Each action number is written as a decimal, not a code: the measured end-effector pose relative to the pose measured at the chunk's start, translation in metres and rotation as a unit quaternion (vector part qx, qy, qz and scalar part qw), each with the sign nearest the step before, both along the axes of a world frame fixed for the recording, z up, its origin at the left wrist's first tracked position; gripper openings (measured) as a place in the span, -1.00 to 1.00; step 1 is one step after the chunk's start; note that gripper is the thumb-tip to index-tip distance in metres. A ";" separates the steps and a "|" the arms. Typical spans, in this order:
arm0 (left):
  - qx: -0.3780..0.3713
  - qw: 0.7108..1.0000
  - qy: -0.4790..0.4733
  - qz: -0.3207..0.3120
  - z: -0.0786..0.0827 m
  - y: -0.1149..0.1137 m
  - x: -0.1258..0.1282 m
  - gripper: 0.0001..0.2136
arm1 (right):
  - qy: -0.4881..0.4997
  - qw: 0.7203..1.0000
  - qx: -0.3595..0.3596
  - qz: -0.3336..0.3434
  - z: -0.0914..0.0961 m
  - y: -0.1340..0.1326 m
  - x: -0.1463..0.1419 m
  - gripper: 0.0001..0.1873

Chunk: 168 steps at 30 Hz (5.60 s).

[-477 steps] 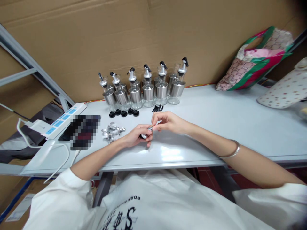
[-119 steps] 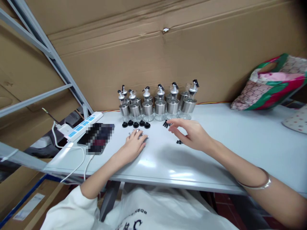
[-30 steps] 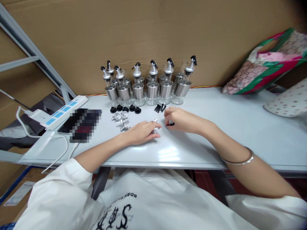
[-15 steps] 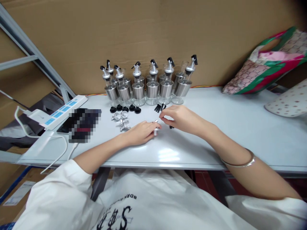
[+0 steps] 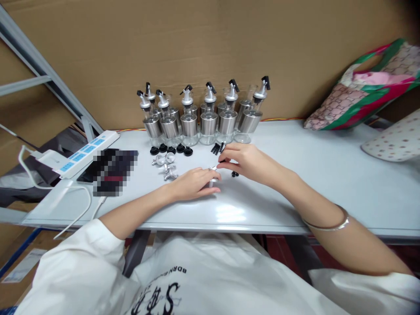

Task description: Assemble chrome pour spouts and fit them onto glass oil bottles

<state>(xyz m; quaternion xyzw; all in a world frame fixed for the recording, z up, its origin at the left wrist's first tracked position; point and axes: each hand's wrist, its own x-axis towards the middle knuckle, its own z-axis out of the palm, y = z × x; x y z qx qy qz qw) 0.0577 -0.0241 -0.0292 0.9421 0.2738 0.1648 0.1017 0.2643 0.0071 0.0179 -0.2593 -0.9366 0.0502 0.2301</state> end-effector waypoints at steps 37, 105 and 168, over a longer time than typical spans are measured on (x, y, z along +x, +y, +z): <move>0.042 0.993 -0.108 0.007 -0.006 -0.006 -0.003 -0.89 | 0.131 0.981 -0.139 0.042 0.006 -0.014 -0.006 -0.97; -0.068 0.974 -0.214 0.027 -0.008 -0.005 -0.008 -0.71 | 0.150 0.944 -0.293 0.009 -0.004 -0.015 -0.017 -0.76; 0.141 0.937 0.114 0.297 0.020 0.029 -0.041 -0.72 | 0.451 0.833 -0.319 0.026 0.000 -0.020 -0.021 -0.67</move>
